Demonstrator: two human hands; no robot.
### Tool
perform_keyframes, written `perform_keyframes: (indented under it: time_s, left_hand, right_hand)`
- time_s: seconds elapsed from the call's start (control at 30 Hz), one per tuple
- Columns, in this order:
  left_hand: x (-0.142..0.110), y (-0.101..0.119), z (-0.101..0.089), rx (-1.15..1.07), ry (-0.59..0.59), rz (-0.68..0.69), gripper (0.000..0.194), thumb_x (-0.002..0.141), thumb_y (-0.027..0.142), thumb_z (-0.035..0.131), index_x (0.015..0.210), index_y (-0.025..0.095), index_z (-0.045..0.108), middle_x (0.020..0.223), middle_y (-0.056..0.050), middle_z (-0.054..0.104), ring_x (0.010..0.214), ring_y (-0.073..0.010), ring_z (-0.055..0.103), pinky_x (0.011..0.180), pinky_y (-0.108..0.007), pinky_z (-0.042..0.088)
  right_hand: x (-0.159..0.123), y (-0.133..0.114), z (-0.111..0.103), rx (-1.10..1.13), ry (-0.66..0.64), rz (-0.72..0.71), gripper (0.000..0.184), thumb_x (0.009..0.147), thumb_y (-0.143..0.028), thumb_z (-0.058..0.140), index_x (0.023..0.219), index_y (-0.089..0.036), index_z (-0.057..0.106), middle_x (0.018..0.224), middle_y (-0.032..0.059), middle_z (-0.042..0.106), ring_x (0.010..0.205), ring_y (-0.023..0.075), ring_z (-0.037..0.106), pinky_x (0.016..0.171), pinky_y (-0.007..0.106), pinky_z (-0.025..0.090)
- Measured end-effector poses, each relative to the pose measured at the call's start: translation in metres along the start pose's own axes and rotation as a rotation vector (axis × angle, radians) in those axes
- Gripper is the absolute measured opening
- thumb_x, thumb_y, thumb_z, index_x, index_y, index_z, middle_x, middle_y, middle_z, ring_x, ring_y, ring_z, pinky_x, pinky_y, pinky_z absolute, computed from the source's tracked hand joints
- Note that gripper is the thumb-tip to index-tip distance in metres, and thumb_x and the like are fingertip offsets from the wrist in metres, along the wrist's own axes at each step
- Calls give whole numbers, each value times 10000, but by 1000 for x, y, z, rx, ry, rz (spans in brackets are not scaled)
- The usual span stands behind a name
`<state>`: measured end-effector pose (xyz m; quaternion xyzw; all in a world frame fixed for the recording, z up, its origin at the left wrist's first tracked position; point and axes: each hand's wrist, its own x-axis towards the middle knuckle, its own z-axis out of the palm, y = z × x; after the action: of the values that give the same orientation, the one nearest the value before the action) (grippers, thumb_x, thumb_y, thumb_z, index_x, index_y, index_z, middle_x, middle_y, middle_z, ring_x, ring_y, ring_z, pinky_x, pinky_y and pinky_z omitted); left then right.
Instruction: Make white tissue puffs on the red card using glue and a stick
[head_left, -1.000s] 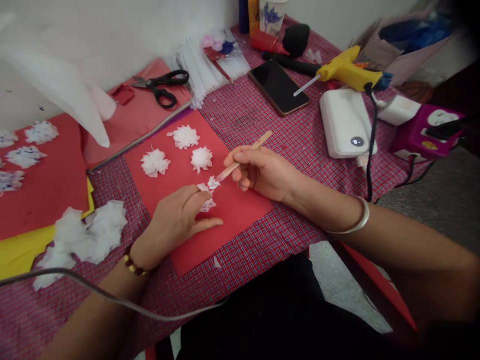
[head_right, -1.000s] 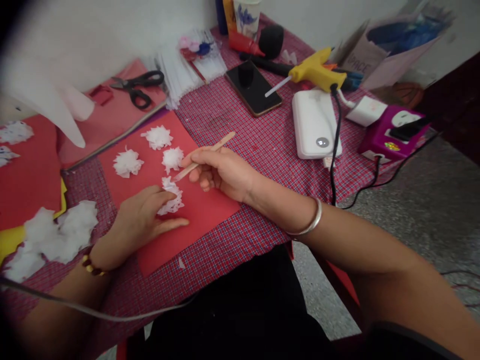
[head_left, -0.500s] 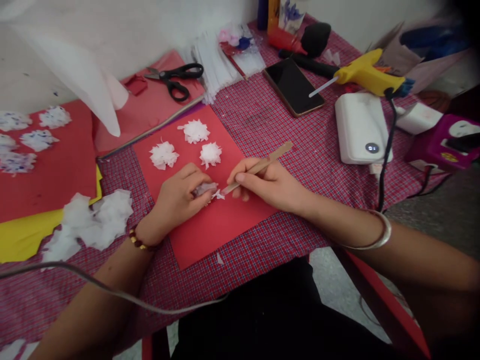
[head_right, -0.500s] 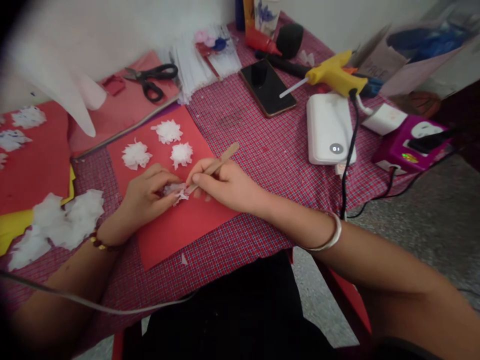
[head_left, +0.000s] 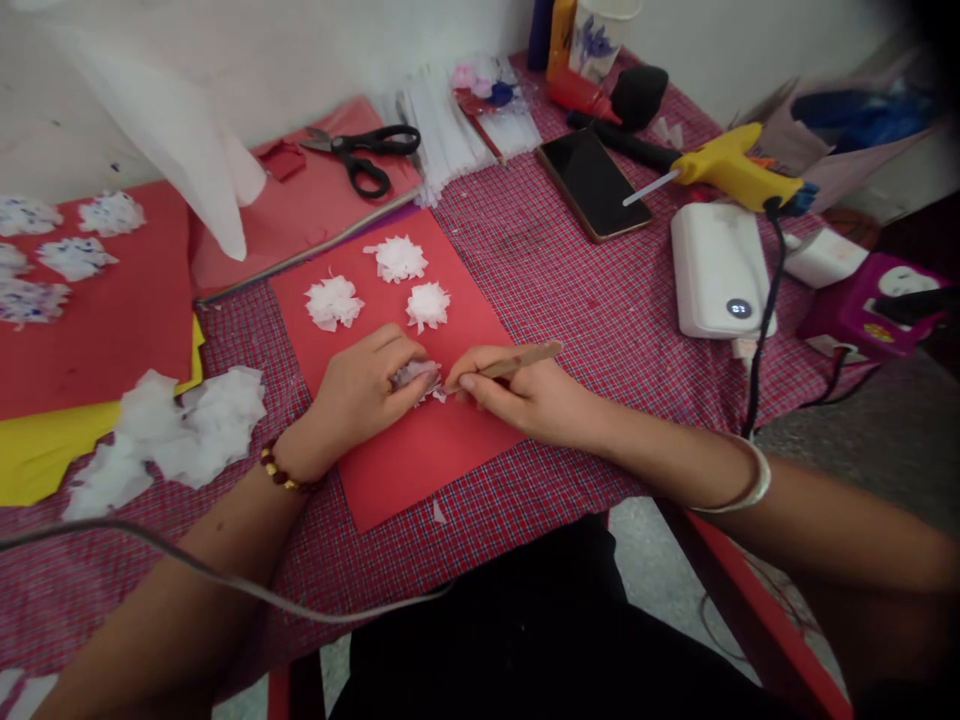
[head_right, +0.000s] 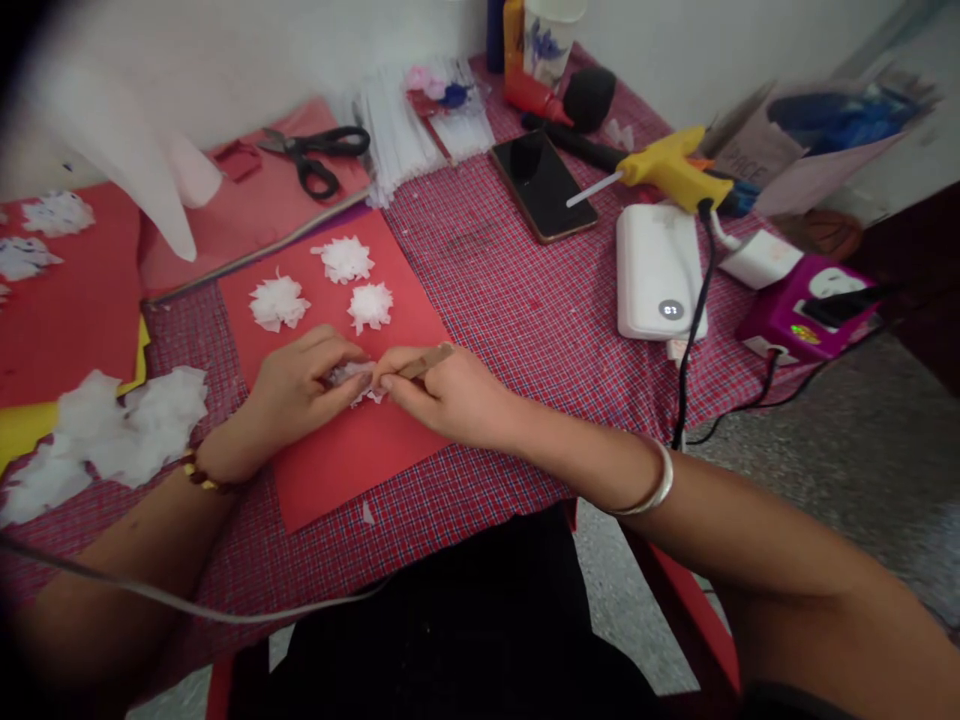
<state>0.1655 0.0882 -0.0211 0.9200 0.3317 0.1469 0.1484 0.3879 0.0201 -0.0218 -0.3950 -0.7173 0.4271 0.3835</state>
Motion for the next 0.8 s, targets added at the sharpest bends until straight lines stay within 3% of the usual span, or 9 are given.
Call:
perform_keyframes:
  time_s: [0.4, 0.67, 0.8]
  left_hand:
    - [1, -3, 2, -18, -17, 59, 146, 956, 277, 517, 834, 211, 561, 796, -21, 571, 715, -172, 554, 622, -311, 405]
    - [2, -1, 2, -19, -3, 85, 167, 957, 280, 521, 811, 205, 548, 784, -25, 567, 707, -179, 550, 610, -313, 396]
    - [1, -1, 1, 2, -33, 72, 170, 976, 285, 510, 833, 203, 549, 805, -22, 568, 722, -169, 553, 633, -307, 414]
  right_hand:
    - [-8, 1, 6, -97, 45, 25, 266, 1002, -272, 479, 1026, -169, 722, 963, 66, 754, 787, 138, 670, 785, 285, 537]
    - [-8, 1, 8, -145, 15, 2, 240, 992, -246, 498, 1044, -193, 726, 1040, 58, 765, 956, 166, 697, 900, 316, 526]
    - [-6, 1, 9, -39, 43, 36, 213, 976, -262, 509, 979, -185, 707, 978, 53, 758, 876, 153, 692, 850, 309, 537]
